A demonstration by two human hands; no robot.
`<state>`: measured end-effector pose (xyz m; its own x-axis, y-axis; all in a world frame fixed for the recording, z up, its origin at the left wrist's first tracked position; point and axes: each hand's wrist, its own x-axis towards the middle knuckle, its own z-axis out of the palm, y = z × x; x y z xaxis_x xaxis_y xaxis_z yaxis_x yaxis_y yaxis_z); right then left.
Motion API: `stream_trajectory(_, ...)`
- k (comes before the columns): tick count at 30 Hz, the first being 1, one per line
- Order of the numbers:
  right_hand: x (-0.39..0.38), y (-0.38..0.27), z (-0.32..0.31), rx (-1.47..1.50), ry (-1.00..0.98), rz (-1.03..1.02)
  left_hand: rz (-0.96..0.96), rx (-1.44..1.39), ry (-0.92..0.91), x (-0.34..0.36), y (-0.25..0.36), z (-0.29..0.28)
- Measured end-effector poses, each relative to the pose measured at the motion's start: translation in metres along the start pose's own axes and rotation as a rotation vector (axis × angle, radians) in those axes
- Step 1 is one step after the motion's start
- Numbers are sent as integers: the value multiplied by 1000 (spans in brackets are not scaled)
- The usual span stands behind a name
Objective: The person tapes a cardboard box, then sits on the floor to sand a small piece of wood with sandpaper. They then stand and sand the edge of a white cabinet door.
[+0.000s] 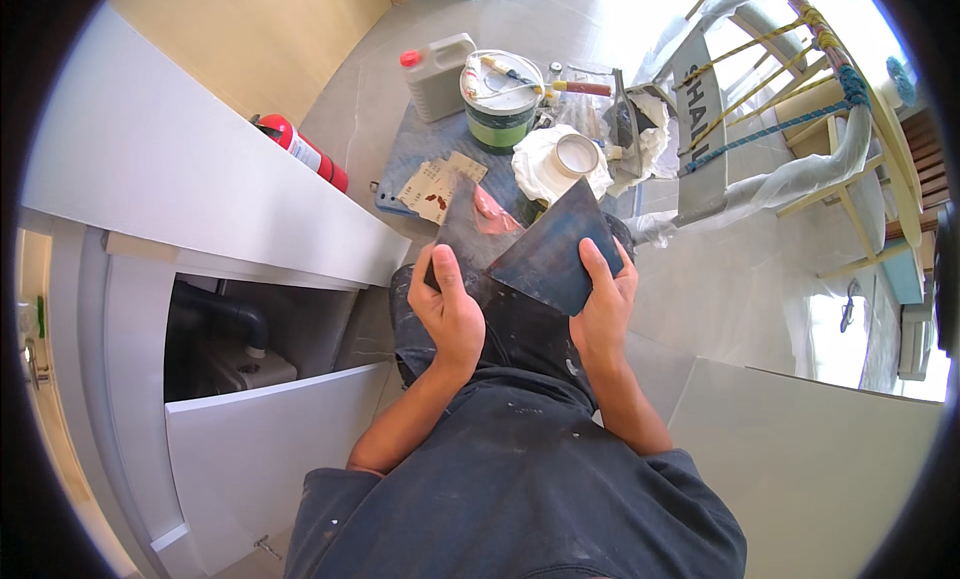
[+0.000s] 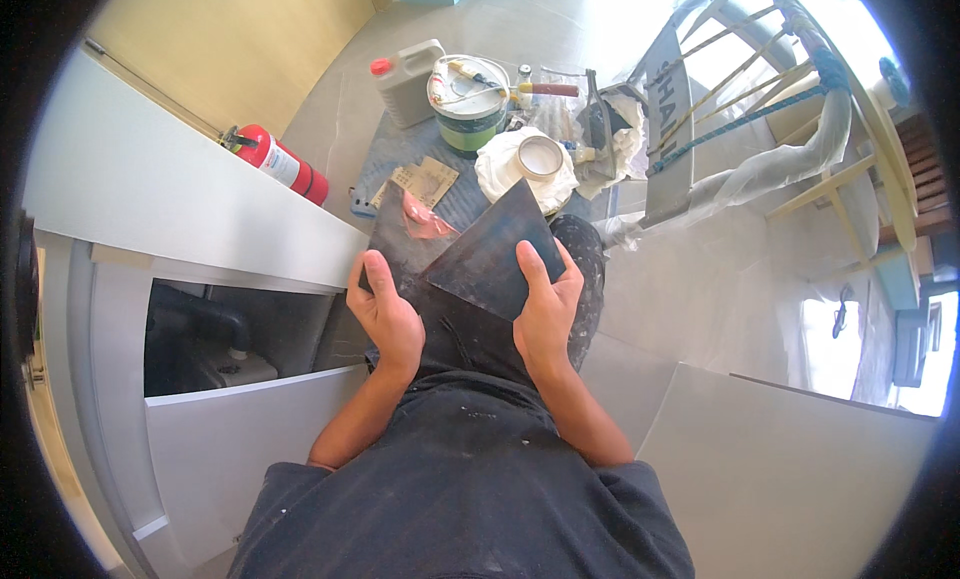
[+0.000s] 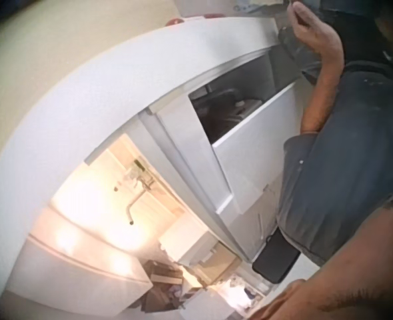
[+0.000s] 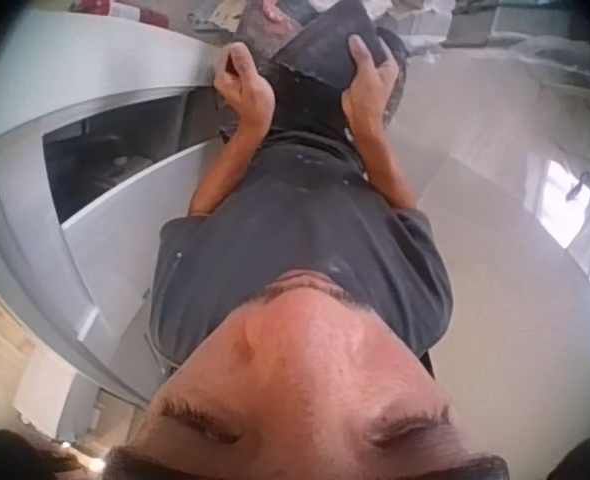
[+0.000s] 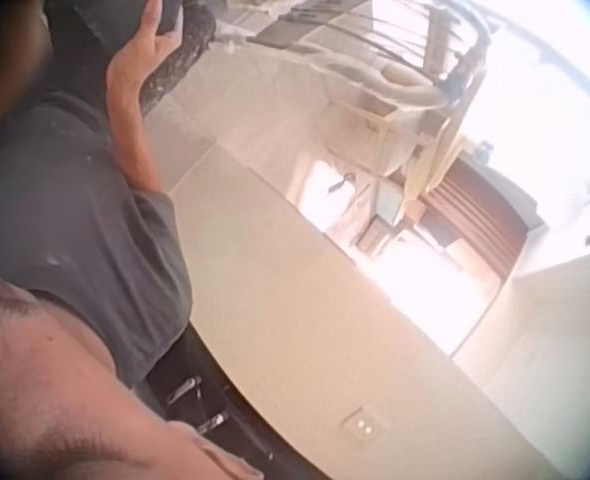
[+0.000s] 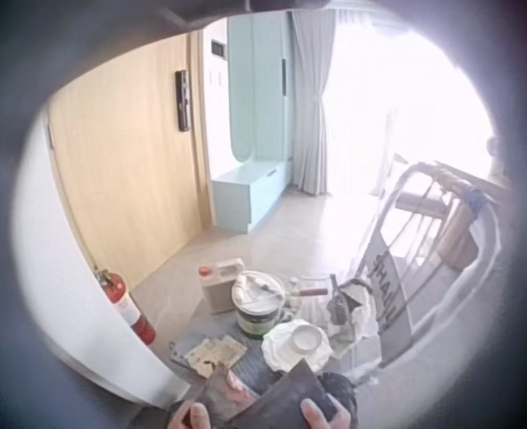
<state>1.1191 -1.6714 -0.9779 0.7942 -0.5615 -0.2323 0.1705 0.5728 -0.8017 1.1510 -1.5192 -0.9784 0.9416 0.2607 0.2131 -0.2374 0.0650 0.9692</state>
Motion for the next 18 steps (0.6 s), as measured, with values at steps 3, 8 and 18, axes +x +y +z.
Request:
stream_trajectory(3,2,-6,-1,-22,-54,-11,34,50,-91,-7,12,5)
stream_trajectory(8,5,-10,0,-11,-63,1,76,190,-216,-15,8,-3)
stream_trajectory(18,8,-40,-7,183,-142,-65,-378,-102,-272,-19,-33,-34)
